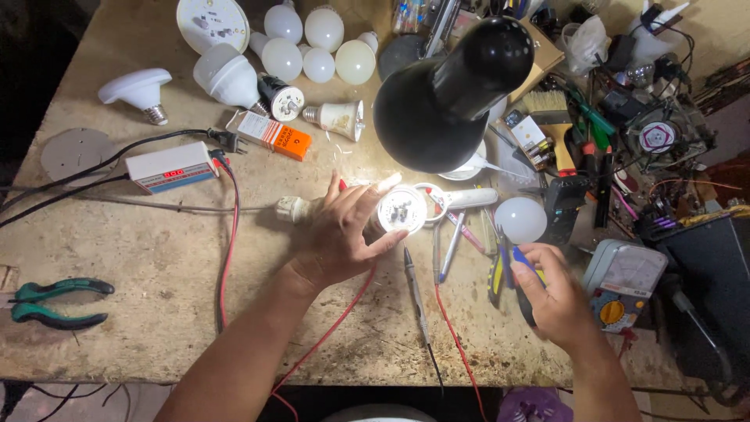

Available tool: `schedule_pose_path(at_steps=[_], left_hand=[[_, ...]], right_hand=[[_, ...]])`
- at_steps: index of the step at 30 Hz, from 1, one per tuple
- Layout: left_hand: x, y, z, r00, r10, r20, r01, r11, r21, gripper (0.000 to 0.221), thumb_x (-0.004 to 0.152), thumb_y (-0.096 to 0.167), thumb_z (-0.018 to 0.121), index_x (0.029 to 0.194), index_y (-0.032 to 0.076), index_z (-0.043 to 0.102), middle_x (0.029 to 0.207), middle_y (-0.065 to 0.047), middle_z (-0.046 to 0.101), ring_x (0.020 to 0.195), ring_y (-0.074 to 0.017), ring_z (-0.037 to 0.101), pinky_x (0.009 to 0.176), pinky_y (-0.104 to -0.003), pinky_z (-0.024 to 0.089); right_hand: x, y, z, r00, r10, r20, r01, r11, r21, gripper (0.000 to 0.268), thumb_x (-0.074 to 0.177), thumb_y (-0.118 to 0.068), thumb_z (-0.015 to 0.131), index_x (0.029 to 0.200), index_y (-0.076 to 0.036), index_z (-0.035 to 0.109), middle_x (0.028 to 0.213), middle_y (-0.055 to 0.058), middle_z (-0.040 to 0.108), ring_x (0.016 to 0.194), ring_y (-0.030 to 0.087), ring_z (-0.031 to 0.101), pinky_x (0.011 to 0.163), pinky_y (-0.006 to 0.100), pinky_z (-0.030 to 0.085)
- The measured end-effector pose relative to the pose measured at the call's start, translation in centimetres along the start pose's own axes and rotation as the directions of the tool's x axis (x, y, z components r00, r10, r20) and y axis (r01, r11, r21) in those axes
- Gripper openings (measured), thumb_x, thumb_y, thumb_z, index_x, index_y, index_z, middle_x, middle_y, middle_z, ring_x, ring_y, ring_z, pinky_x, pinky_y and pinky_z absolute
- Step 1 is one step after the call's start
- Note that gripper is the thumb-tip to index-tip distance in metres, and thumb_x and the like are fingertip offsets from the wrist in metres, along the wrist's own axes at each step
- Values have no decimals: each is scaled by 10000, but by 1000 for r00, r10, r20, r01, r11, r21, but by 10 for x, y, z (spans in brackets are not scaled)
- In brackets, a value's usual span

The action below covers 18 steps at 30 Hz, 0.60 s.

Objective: Repairing and testing various LED bulbs at a workbench using probes and pliers

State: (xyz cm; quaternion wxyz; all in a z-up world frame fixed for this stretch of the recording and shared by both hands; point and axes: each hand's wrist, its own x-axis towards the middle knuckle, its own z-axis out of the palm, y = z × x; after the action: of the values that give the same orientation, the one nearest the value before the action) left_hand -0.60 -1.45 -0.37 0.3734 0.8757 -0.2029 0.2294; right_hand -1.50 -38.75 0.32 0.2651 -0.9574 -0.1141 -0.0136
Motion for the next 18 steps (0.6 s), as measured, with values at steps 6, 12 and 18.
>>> schedule_pose_path(at_steps=[6,12,18], left_hand=[[1,-6,11,997,-12,-73,15,999,38,745,848,596,724,1272,-3,596,1064,-120,683,1004,-320,650,1100,-663,376],[-1,-7,12,998,-33,-60,28,996,-90,658,818,513,794,1237,36,621,1053,-110,695,1002,-316,665,1093,-542,413],[1,4,-2,998,-51,36,61,933,-354,702,795,344,866,1326,2,559,1041,-221,687,1008,-427,704,964,-567,517]], right_hand=[[8,-43,10,953,266,145,-303,823,480,317,962,-209,555,1234,-78,651,1266,51,691,1212,160,604,1116,322,397],[16,-83,7,963,-148,227,-200,178,963,250,1026,-276,547,880,-97,641,1301,322,667,1482,460,449,1233,627,310],[9,-47,22,1000,-8,-24,22,723,691,423,922,-293,670,1195,-67,439,1114,232,713,988,296,739,1026,493,521]])
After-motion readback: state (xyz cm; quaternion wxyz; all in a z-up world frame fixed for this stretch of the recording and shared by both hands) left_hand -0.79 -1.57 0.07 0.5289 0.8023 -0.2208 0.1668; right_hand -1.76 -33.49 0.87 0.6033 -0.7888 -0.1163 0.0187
